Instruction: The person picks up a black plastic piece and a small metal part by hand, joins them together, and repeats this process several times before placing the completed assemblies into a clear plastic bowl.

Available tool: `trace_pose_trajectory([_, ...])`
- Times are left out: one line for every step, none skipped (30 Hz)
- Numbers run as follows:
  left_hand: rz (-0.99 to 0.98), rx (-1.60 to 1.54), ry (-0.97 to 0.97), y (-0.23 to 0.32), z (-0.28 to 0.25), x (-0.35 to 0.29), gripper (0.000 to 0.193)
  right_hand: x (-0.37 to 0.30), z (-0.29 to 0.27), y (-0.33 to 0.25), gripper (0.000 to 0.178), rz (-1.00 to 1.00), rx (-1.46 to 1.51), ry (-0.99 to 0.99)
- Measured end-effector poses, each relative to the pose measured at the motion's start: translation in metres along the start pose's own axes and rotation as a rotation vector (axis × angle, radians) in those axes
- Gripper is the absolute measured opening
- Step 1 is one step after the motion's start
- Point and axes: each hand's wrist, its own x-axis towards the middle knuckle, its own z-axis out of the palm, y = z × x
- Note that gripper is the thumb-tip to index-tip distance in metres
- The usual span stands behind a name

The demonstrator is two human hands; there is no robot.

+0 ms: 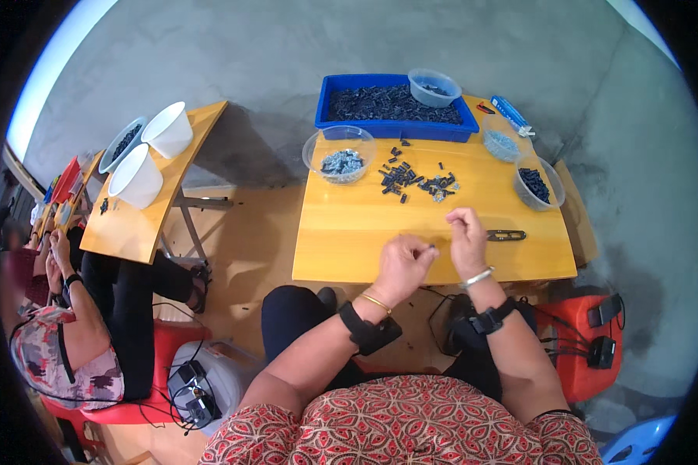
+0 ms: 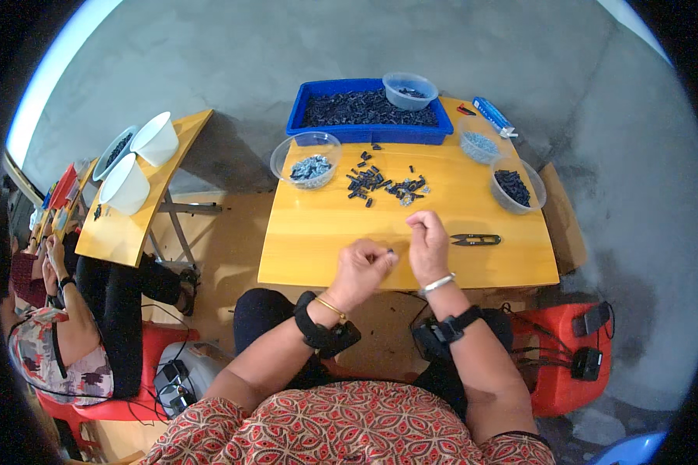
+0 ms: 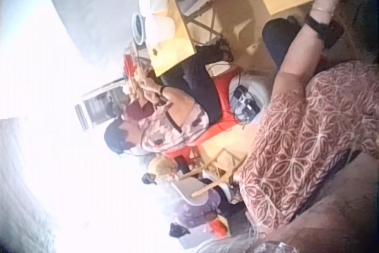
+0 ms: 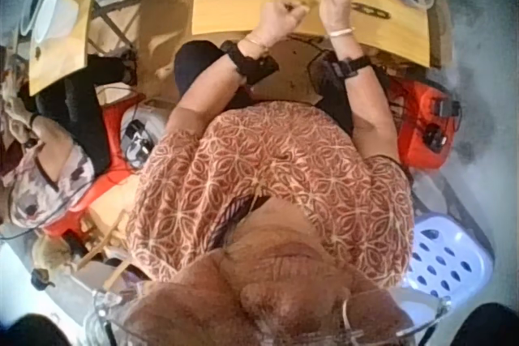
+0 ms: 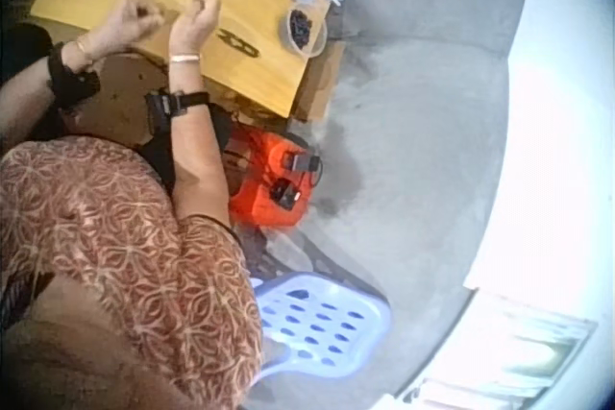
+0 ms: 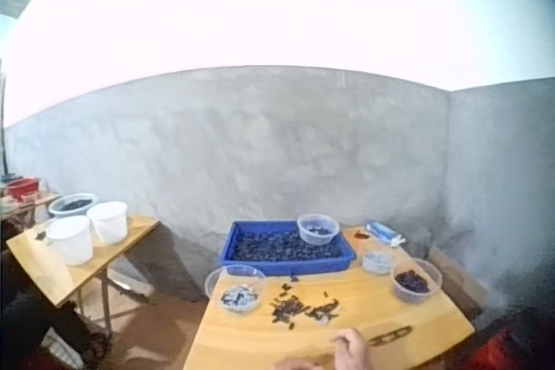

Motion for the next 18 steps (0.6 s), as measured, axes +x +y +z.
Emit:
trace_pose_trajectory([-0.203, -0.233, -0.048, 0.005, -0.003, 0.003, 0.012, -0.001, -0.011, -0.014, 0.010, -0.008, 0.017, -0.044])
trace_pose_trajectory([-0.206, -0.229, -0.037, 0.008, -0.010, 0.005, 0.012, -0.002, -0.017, -0.030, 0.009, -0.019, 0.045, -0.096])
trace_pose_trajectory([-0.248, -0.360, -0.013, 0.013, -0.016, 0.005, 0.010, -0.010, -0.021, -0.048, 0.012, -0.040, 0.023, -0.175])
trace_pose_trajectory([-0.281, -0.500, -0.007, 0.022, -0.016, 0.006, 0.009, -0.015, -0.026, -0.062, 0.012, -0.043, 0.015, -0.170])
trace_pose_trajectory([-0.288, -0.654, -0.006, 0.033, -0.017, 0.002, 0.009, -0.021, -0.028, -0.072, 0.015, -0.119, -0.028, -0.200])
trace_pose_trajectory([-0.288, -0.656, -0.007, 0.037, -0.016, -0.002, 0.009, -0.025, -0.030, -0.079, 0.018, -0.195, -0.071, -0.231])
trace_pose_trajectory([-0.290, -0.705, -0.042, 0.041, -0.015, -0.005, 0.010, -0.028, -0.031, -0.084, 0.022, -0.195, -0.057, -0.212])
trace_pose_trajectory([-0.293, -0.754, -0.076, 0.044, -0.014, -0.009, 0.011, -0.029, -0.034, -0.085, 0.022, -0.197, -0.059, -0.212])
trace_pose_trajectory([-0.292, -0.755, -0.076, 0.048, -0.013, -0.013, 0.011, -0.029, -0.037, -0.086, 0.021, -0.262, -0.110, -0.201])
trace_pose_trajectory([-0.307, -0.781, -0.091, 0.051, -0.014, -0.015, 0.012, -0.029, -0.039, -0.087, 0.020, -0.328, -0.161, -0.189])
trace_pose_trajectory([-0.323, -0.807, -0.107, 0.053, -0.014, -0.018, 0.013, -0.029, -0.041, -0.090, 0.020, -0.331, -0.162, -0.188])
trace_pose_trajectory([-0.321, -0.808, -0.107, 0.056, -0.016, -0.019, 0.013, -0.029, -0.043, -0.094, 0.018, -0.372, -0.175, -0.182])
trace_pose_trajectory([-0.327, -0.797, -0.150, 0.058, -0.019, -0.021, 0.013, -0.030, -0.046, -0.098, 0.016, -0.414, -0.187, -0.178])
trace_pose_trajectory([-0.333, -0.785, -0.193, 0.059, -0.021, -0.023, 0.014, -0.030, -0.048, -0.100, 0.016, -0.416, -0.188, -0.179])
trace_pose_trajectory([-0.333, -0.787, -0.191, 0.060, -0.023, -0.025, 0.014, -0.030, -0.050, -0.102, 0.014, -0.414, -0.176, -0.169])
trace_pose_trajectory([-0.339, -0.828, -0.205, 0.061, -0.025, -0.028, 0.013, -0.030, -0.051, -0.105, 0.011, -0.411, -0.163, -0.159])
trace_pose_trajectory([-0.346, -0.870, -0.219, 0.062, -0.027, -0.030, 0.013, -0.030, -0.054, -0.108, 0.011, -0.412, -0.163, -0.161])
trace_pose_trajectory([-0.347, -0.872, -0.217, 0.063, -0.029, -0.033, 0.013, -0.031, -0.056, -0.112, 0.010, -0.382, -0.115, -0.196])
